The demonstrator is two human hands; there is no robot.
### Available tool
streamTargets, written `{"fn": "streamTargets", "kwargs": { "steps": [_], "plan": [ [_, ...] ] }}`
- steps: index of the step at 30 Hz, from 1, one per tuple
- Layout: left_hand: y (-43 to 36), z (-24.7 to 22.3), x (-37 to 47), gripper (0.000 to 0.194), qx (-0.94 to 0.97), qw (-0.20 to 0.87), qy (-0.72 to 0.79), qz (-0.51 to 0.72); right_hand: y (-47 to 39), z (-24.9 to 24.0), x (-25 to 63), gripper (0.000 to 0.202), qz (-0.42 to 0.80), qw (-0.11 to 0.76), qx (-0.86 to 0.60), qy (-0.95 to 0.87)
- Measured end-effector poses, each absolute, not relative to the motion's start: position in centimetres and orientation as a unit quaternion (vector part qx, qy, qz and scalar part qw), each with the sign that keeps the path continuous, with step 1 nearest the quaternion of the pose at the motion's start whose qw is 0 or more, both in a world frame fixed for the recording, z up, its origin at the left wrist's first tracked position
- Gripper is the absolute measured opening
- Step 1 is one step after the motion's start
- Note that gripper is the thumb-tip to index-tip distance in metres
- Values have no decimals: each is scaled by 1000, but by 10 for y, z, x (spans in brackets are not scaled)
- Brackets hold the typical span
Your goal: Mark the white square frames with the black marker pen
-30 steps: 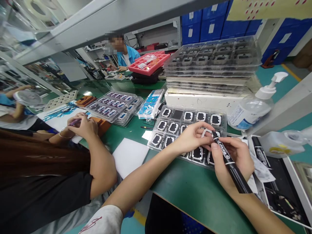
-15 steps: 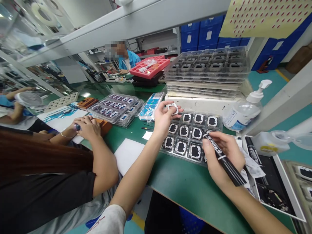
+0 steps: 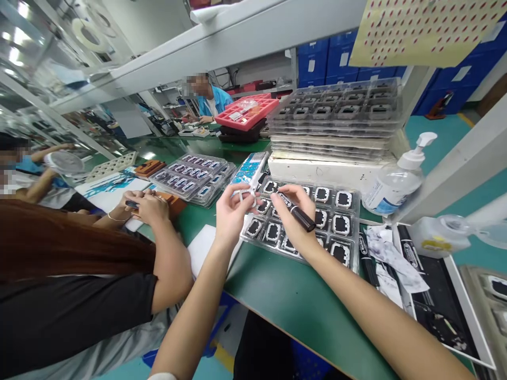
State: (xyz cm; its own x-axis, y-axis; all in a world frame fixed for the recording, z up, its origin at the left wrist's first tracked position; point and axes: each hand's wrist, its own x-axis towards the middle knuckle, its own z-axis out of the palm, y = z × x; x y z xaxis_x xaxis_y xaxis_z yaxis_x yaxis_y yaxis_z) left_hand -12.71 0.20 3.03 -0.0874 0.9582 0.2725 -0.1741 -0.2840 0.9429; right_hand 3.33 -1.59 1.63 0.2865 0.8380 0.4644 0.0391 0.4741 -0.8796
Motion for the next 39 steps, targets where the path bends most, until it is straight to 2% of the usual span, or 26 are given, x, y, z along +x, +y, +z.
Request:
{"fn": "streamTargets", "kwargs": {
  "steps": [5, 11, 18, 32, 39],
  "plan": [
    [-26, -9, -138, 37, 492, 441, 436, 611, -24, 4, 27, 15, 349, 624, -394, -578],
    [-38, -29, -136, 36, 487, 430, 455, 609, -31, 5, 25, 18, 372, 615, -391, -575],
    [-38, -33, -139, 41, 477, 433, 454, 616, -39, 5, 23, 21, 445, 592, -392, -546],
    [-42, -28, -146, 61, 479, 489, 431, 588, -31, 2, 28, 22, 434, 568, -393, -578],
    [-41, -33, -148, 61, 498, 482, 447, 565, -35, 4, 28, 17, 418, 559, -391, -600]
  ]
}}
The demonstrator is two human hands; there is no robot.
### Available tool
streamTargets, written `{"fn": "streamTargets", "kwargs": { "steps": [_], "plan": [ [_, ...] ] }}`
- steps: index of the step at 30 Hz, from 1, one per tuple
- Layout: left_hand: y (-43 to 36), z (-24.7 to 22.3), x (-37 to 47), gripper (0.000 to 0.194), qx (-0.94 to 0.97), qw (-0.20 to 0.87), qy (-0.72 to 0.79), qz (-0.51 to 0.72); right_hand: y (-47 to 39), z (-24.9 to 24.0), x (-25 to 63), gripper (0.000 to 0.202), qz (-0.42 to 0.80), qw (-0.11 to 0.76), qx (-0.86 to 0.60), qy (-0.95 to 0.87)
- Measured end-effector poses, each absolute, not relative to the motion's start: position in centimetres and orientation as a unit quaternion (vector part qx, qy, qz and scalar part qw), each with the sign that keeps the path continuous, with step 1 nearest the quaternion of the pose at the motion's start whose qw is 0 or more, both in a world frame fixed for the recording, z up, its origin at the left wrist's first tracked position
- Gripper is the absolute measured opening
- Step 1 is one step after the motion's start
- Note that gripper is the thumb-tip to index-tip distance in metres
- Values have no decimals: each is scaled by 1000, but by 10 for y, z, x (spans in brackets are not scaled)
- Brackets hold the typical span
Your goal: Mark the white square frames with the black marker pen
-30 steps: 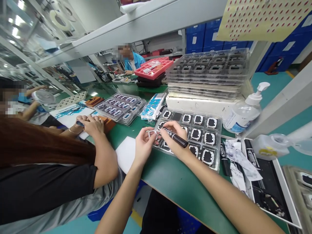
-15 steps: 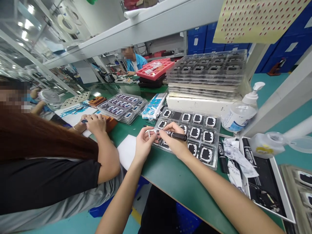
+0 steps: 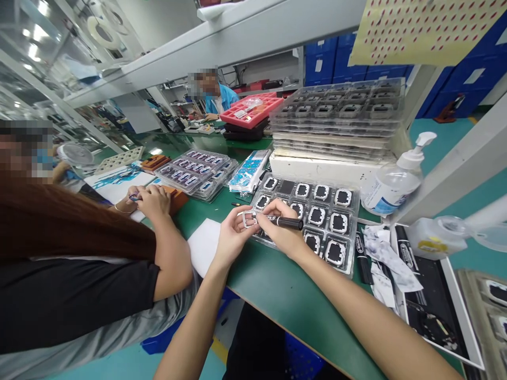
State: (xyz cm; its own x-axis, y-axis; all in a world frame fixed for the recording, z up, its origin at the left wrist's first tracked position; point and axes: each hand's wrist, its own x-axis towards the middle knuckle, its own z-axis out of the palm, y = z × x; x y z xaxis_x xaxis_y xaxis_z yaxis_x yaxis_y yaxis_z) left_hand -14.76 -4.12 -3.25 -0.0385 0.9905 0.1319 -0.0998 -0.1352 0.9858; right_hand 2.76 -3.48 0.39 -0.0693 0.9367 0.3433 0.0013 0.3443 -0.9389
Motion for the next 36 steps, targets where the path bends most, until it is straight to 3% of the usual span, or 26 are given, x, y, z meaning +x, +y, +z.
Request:
{"fn": "streamTargets", "kwargs": {
  "steps": [36],
  "plan": [
    [-41, -36, -146, 61, 511, 485, 449, 550, -32, 2, 27, 18, 447, 540, -385, -601]
  ]
}}
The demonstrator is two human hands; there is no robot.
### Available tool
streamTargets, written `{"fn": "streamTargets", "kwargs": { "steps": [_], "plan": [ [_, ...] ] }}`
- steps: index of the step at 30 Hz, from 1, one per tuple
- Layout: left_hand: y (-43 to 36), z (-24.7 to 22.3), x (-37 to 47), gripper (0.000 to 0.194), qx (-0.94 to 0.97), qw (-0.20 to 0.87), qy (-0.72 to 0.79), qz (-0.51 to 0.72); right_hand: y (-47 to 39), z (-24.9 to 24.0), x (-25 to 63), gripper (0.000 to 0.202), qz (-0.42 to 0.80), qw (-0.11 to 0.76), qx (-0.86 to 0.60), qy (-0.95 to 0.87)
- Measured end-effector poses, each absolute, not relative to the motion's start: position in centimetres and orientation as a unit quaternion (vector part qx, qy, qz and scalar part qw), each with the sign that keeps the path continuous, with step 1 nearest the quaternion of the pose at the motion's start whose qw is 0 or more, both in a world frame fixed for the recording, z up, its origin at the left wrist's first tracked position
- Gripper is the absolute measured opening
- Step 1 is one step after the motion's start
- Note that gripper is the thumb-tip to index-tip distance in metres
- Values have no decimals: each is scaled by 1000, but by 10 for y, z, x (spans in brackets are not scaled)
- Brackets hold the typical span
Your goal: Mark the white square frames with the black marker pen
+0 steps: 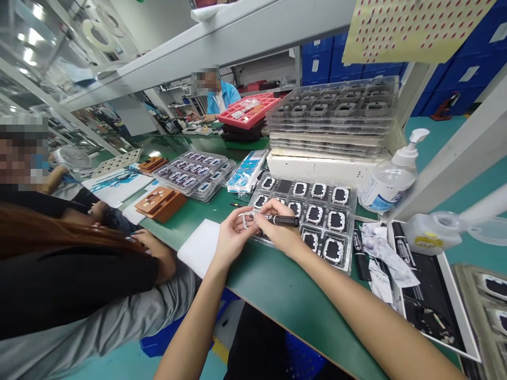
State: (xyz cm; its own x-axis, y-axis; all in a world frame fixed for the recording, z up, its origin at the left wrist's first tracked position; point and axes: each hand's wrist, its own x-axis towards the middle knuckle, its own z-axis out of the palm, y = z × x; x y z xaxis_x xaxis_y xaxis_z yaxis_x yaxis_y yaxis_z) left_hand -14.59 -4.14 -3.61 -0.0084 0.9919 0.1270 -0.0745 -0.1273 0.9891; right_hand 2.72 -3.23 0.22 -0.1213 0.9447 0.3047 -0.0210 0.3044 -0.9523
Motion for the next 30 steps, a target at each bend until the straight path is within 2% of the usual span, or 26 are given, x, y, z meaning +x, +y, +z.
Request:
{"fn": "streamTargets", "kwargs": {
  "steps": [30],
  "plan": [
    [-43, -38, -147, 56, 524, 476, 450, 544, -32, 2, 27, 19, 437, 544, -402, -593]
  ]
}}
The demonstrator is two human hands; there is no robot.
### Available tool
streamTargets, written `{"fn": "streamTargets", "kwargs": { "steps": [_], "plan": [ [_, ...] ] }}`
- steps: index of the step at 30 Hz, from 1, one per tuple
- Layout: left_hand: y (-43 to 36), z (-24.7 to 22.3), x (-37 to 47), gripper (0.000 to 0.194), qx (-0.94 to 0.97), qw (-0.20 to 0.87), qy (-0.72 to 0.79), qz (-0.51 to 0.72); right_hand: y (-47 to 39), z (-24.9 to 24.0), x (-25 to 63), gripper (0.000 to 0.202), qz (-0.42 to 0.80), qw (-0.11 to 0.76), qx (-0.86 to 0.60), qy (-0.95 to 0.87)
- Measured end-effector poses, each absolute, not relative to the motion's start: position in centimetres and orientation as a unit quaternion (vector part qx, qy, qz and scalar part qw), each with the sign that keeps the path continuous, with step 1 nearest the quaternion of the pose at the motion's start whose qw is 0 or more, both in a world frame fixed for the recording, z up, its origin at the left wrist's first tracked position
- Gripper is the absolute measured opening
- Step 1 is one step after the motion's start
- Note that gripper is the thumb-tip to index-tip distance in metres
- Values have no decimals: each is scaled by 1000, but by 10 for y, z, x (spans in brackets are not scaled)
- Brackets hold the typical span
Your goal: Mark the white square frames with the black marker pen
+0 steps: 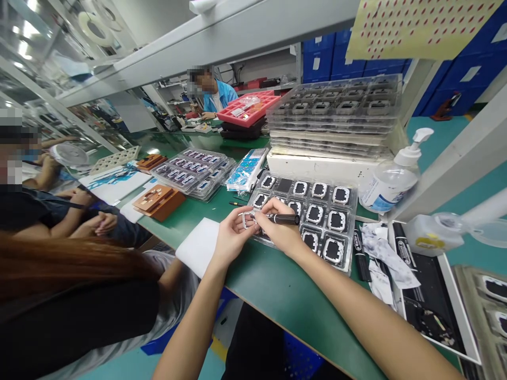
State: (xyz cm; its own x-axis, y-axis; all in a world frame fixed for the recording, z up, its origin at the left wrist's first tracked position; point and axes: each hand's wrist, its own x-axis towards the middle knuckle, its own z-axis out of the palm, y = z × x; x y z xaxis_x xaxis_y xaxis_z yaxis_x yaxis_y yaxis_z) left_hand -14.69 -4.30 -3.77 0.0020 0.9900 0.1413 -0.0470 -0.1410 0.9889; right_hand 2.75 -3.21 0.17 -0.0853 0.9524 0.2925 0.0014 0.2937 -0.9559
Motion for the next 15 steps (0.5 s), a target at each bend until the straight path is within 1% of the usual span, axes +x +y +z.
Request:
{"fn": "streamTargets", "kwargs": {
  "steps": [15],
  "plan": [
    [-42, -39, -147, 58, 527, 478, 450, 541, -30, -1, 27, 20, 440, 535, -407, -596]
  ]
}}
